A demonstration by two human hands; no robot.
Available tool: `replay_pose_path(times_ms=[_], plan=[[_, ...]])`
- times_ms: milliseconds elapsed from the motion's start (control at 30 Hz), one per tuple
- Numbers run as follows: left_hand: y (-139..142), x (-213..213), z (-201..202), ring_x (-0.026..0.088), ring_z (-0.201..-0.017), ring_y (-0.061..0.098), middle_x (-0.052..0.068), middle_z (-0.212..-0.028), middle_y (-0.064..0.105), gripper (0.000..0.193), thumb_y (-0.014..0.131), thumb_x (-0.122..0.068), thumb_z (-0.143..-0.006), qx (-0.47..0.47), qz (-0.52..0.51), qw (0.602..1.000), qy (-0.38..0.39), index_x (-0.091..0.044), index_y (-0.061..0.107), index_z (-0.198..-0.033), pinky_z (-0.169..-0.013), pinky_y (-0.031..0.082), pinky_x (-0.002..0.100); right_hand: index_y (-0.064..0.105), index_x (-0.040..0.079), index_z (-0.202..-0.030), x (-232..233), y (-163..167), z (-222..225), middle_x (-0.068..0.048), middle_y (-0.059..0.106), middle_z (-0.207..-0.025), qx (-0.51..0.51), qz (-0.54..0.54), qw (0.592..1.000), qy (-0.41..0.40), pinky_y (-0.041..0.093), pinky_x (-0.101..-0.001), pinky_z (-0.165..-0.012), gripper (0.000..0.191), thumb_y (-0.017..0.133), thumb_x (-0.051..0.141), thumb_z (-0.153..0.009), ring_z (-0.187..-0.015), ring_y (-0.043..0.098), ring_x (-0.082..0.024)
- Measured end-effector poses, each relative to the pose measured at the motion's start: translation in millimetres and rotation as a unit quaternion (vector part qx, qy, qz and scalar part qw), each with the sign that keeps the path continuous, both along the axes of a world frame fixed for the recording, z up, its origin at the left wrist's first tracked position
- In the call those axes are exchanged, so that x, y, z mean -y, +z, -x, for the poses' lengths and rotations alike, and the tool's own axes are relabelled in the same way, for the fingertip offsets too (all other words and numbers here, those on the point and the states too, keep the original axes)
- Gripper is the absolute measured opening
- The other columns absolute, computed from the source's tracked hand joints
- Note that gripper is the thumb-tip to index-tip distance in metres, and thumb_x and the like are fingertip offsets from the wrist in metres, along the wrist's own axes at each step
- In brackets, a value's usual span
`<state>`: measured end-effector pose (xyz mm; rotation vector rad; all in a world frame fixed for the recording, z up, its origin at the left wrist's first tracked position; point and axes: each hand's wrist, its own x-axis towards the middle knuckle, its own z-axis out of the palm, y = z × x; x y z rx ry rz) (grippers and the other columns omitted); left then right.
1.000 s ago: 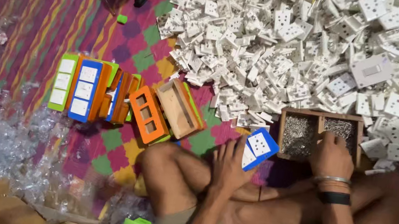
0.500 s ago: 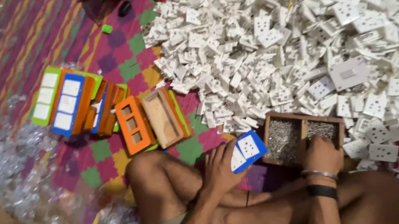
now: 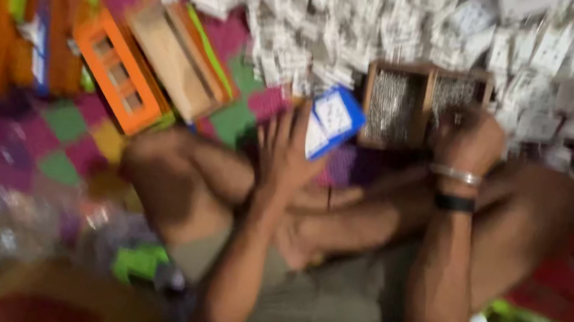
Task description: The person sits on the floor and assembles electrical outlet units by inserting white plastic inserts into colored frames and securing them with screws. They handle multiple frames and inserts, using a screwdriver to tighten screws into the back of the units.
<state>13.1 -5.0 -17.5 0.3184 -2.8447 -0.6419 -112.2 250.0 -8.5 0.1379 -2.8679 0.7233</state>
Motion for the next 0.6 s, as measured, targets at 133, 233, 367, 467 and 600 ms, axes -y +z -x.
replay_pose_path(times_ms=[133, 233, 367, 467, 600], plan=[[-5.0, -1.2, -3.8, 0.036, -0.118, 0.056, 0.013, -0.139, 0.057, 0.097, 0.088, -0.034, -0.072, -0.005, -0.048, 0.999, -0.016, -0.016, 0.042, -0.156, -0.1, 0.042, 0.058, 0.058, 0.0, -0.093, 26.1, 14.4, -16.5, -0.012, 0.066, -0.094, 0.158, 0.501, 0.844, 0.11, 0.057, -0.037, -0.074, 0.024, 0.081, -0.006, -0.094, -0.083, 0.067, -0.021], [-9.8, -2.6, -4.6, 0.036, -0.119, 0.055, 0.013, -0.139, 0.055, 0.105, 0.088, -0.026, -0.062, 0.021, -0.051, 0.998, -0.024, -0.016, 0.042, -0.156, -0.1, 0.041, 0.058, 0.058, 0.005, -0.102, 57.0, 19.8, -32.2, -0.009, 0.065, -0.092, 0.263, 0.653, 0.689, 0.171, 0.056, -0.0366, -0.073, 0.017, 0.072, -0.005, -0.1, -0.08, 0.066, -0.021], [-17.3, -3.2, -3.9, 0.039, -0.118, 0.052, 0.015, -0.136, 0.052, 0.11, 0.092, -0.031, -0.058, 0.02, -0.075, 0.997, -0.028, -0.016, 0.04, -0.154, -0.096, 0.04, 0.061, 0.062, 0.003, -0.11, 87.8, 33.1, -41.6, -0.008, 0.065, -0.09, 0.374, 0.701, 0.595, 0.12, 0.053, -0.0327, -0.072, 0.011, 0.067, 0.001, -0.1, -0.078, 0.063, -0.018], [-22.7, -2.3, -3.2, 0.036, -0.123, 0.052, 0.013, -0.141, 0.052, 0.097, 0.09, -0.03, -0.062, 0.023, -0.061, 0.998, -0.019, -0.018, 0.04, -0.145, -0.099, 0.042, 0.058, 0.064, 0.002, -0.112, 93.5, 40.7, -40.3, -0.008, 0.064, -0.093, 0.41, 0.656, 0.625, 0.103, 0.052, -0.0322, -0.073, 0.011, 0.066, 0.003, -0.101, -0.08, 0.062, -0.018], [-28.0, -0.9, -2.7, 0.039, -0.12, 0.051, 0.017, -0.137, 0.051, 0.106, 0.09, -0.04, -0.066, 0.034, -0.085, 0.996, -0.015, -0.016, 0.036, -0.154, -0.095, 0.041, 0.06, 0.066, -0.001, -0.115, 88.3, 32.7, -41.3, -0.009, 0.065, -0.095, 0.451, 0.645, 0.607, 0.105, 0.054, -0.0325, -0.076, 0.016, 0.063, 0.004, -0.1, -0.082, 0.063, -0.018]])
